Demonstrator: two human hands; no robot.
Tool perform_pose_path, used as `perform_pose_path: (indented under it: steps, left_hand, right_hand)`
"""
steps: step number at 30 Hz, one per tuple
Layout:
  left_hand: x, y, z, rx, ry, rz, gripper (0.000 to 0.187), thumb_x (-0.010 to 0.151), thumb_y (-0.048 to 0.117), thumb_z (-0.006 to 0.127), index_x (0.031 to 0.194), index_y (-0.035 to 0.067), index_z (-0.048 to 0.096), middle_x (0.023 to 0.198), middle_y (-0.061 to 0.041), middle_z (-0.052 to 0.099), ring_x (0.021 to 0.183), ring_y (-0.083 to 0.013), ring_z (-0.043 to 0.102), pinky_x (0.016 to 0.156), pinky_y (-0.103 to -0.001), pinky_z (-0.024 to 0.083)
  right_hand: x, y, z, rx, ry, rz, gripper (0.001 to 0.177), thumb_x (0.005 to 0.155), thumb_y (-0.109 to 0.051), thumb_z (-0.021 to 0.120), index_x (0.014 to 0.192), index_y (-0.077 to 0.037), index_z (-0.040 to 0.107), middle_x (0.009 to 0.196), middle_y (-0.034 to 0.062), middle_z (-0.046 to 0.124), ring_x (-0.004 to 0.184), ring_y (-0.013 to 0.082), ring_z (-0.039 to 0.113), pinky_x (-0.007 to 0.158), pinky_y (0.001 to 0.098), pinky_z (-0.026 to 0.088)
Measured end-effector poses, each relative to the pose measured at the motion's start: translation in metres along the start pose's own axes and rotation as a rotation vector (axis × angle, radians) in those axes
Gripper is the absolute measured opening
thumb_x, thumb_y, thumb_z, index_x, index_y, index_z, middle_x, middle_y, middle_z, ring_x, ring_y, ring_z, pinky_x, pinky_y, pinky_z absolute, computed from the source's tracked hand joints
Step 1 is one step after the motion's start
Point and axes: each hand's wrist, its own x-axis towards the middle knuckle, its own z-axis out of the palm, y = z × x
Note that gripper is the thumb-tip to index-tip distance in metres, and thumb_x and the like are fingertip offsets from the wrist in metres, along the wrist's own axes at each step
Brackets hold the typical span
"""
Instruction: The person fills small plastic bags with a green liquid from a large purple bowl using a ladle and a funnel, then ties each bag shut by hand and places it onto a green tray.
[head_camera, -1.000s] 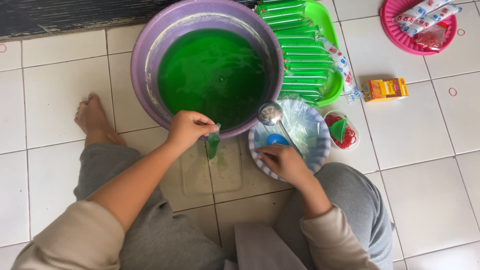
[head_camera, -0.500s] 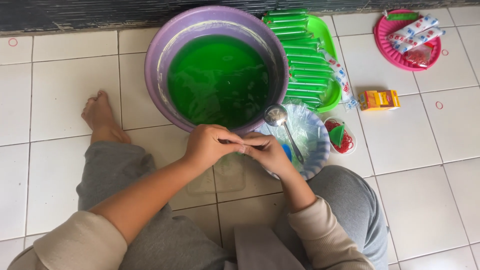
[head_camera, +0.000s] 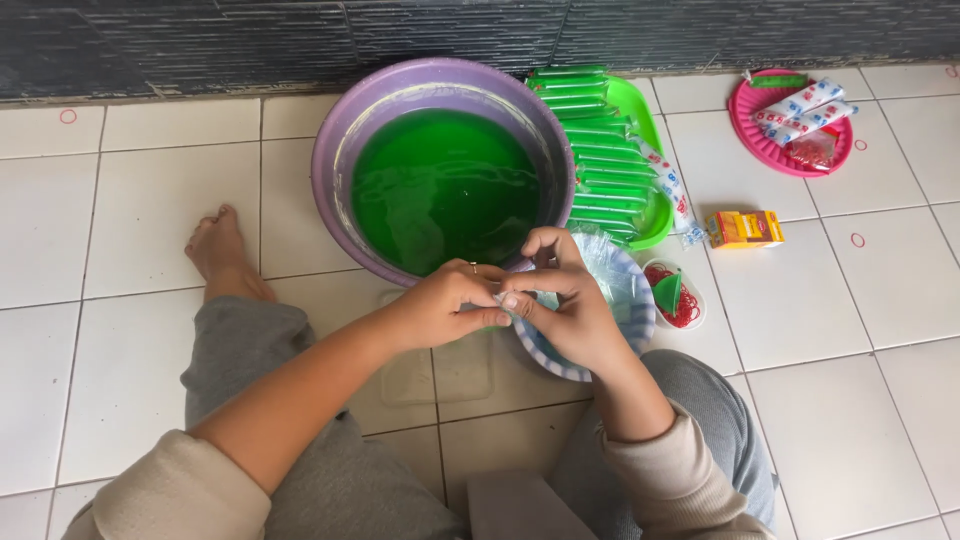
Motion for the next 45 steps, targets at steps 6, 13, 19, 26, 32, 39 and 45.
perform_pose_path:
  steps: [6, 13, 19, 26, 32, 39, 45]
  left_hand:
    - [0.009, -0.004, 0.007, 0.087, 0.045, -0.016, 0.007, 0.089, 0.02, 0.078, 0.087, 0.013, 0.079, 0.087, 0.0, 0.076, 0.09, -0.0229, 0.071, 0.081, -0.033, 0.05]
    - [0.027, 0.033, 0.031, 0.022, 0.107, -0.002, 0.01, 0.091, 0.024, 0.076, 0.087, 0.015, 0.079, 0.091, -0.002, 0.077, 0.091, -0.0255, 0.073, 0.083, -0.033, 0.049]
    - [0.031, 0.029, 0.039, -0.372, 0.006, -0.276, 0.023, 0.096, 0.027, 0.066, 0.095, 0.008, 0.078, 0.1, -0.006, 0.078, 0.098, -0.0123, 0.072, 0.093, -0.026, 0.055]
    - [0.019, -0.018, 0.048, -0.162, 0.265, -0.614, 0.021, 0.091, 0.027, 0.073, 0.083, 0.008, 0.08, 0.064, -0.007, 0.069, 0.066, -0.0169, 0.066, 0.064, -0.029, 0.051]
    - [-0.01, -0.092, 0.053, 0.109, 0.387, -0.95, 0.019, 0.09, 0.036, 0.071, 0.088, 0.023, 0.084, 0.089, -0.003, 0.079, 0.089, -0.0228, 0.073, 0.074, -0.03, 0.053]
    - [-0.008, -0.07, 0.047, 0.35, 0.107, -1.036, 0.025, 0.094, 0.033, 0.061, 0.092, 0.02, 0.082, 0.097, -0.008, 0.078, 0.103, -0.0347, 0.07, 0.087, -0.044, 0.056]
    - [0.003, -0.041, 0.062, 0.535, -0.278, -0.978, 0.027, 0.096, 0.023, 0.055, 0.097, 0.013, 0.081, 0.092, -0.011, 0.076, 0.091, -0.0326, 0.072, 0.085, -0.044, 0.056]
  right_hand:
    - [0.001, -0.004, 0.002, -0.01, 0.051, -0.075, 0.004, 0.093, -0.007, 0.074, 0.094, -0.007, 0.078, 0.114, 0.0099, 0.045, 0.095, 0.0225, 0.046, 0.088, 0.0396, 0.044]
    - [-0.054, 0.207, -0.025, 0.765, -0.321, -0.087, 0.11, 0.057, -0.07, 0.093, 0.126, -0.011, 0.031, 0.118, 0.0166, 0.045, 0.111, 0.0289, 0.051, 0.093, 0.0448, 0.043]
    - [-0.048, 0.089, 0.034, 1.386, -1.242, 0.097, 0.042, 0.092, -0.046, 0.073, 0.106, -0.009, 0.057, 0.094, 0.0061, 0.061, 0.089, 0.0251, 0.064, 0.101, 0.0472, 0.049]
    - [-0.109, 0.125, 0.045, 0.276, 0.039, 0.224, 0.031, 0.103, -0.019, 0.05, 0.116, 0.009, 0.056, 0.069, 0.0209, 0.061, 0.061, 0.0401, 0.062, 0.054, 0.052, 0.054]
    - [-0.102, 0.132, 0.063, -0.414, 0.156, 0.24, 0.035, 0.1, -0.01, 0.052, 0.133, 0.0, 0.051, 0.106, 0.0199, 0.061, 0.098, 0.0433, 0.065, 0.082, 0.0496, 0.056]
    - [-0.108, 0.175, 0.05, 0.33, 0.254, 0.31, 0.041, 0.093, -0.025, 0.079, 0.113, -0.008, 0.047, 0.102, 0.0062, 0.052, 0.097, 0.0221, 0.058, 0.089, 0.0395, 0.052]
    - [-0.05, 0.063, 0.061, 0.58, 0.434, 0.668, 0.035, 0.108, -0.017, 0.051, 0.089, 0.001, 0.073, 0.071, 0.0097, 0.073, 0.072, 0.0159, 0.074, 0.081, 0.0345, 0.06]
